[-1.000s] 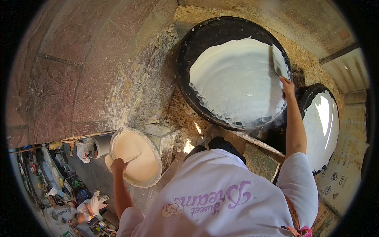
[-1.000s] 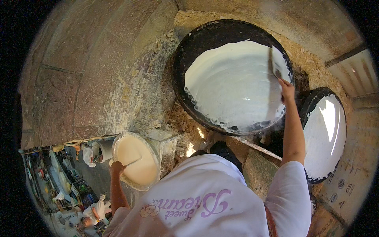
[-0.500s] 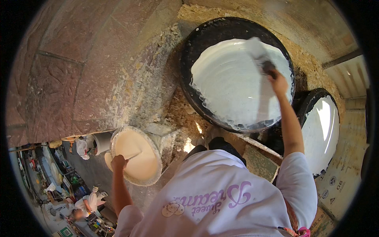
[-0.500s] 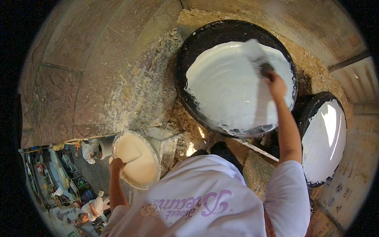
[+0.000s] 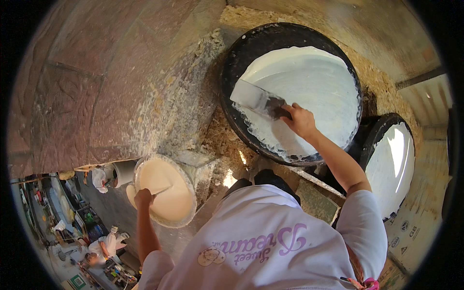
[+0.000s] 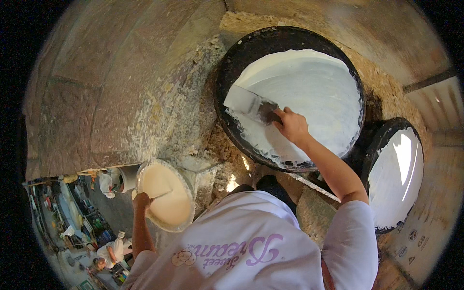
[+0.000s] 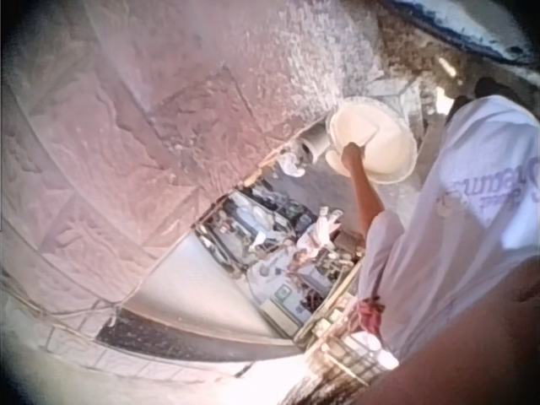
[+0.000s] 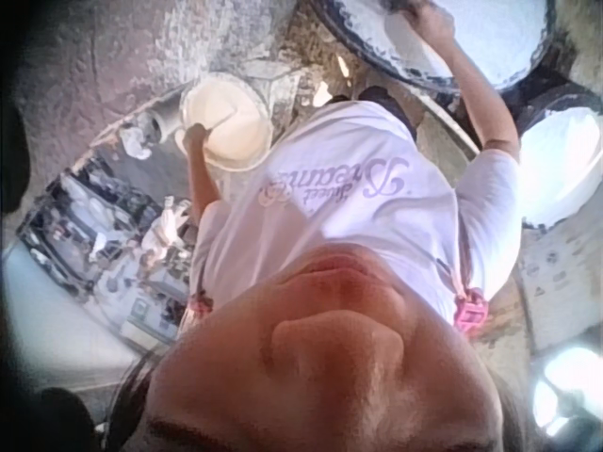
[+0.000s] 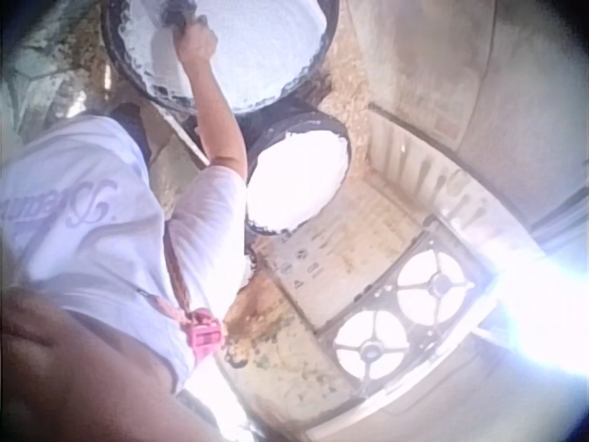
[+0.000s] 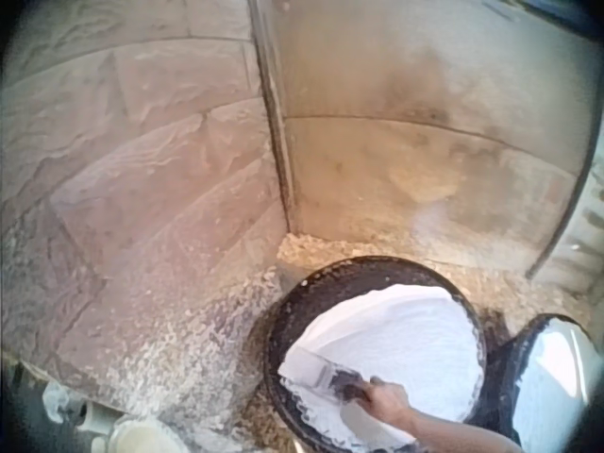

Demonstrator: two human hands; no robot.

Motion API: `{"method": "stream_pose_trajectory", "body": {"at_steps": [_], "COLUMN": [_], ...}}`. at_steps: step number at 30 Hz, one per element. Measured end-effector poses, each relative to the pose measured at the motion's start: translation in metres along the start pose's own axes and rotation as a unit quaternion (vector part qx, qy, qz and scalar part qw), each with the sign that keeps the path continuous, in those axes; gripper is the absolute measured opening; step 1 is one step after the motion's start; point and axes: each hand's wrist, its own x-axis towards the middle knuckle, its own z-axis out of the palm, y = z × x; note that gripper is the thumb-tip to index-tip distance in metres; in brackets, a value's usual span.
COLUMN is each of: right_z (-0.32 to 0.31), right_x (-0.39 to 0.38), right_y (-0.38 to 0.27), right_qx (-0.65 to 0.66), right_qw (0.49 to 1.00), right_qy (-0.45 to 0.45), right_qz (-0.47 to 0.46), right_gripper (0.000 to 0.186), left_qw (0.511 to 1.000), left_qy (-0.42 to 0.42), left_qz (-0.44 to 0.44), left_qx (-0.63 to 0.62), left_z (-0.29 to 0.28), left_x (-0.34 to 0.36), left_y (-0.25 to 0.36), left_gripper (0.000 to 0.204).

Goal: The person ladles white batter onto large round griddles, spreads it into thin circles using a scraper, and removes the cooked crepes onto a woven tray. The person repeats this process across multiple griddles.

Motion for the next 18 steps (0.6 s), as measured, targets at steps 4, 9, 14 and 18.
{"method": "stream_pose_trajectory", "body": {"at_steps": [4,9,14,18], "right_z": [-0.009,-0.058,-0.046,0.008], "right_x": [0.040,0.020,0.051,0.046], "right_y": [0.081,0.214,0.194,0.113], "right_qx": [-0.055,0.075,0.474,0.276], "right_qw": [0.986,0.932,0.799,0.960], "right_qy": [0.133,0.188,0.109,-0.001], "right_qz": [0.079,0.302,0.352,0.039], "right_gripper": [0.028,0.039,0.038,0.038], "left_qw": [1.000,0.999,0.999,1.000], "left_qy": [-0.009,-0.024,-0.030,-0.020], "left_qz": [-0.007,-0.031,-0.017,0.005], "left_qx": [-0.003,-0.012,-0.010,0.013], "left_z": [-0.008,0.005,0.006,-0.004], "left_x": [-0.004,-0.014,-0.010,0.003], "left_y": [0.003,-0.002,-0.006,0.000], "left_gripper": [0.041,0.040,0.039,0.040]}}
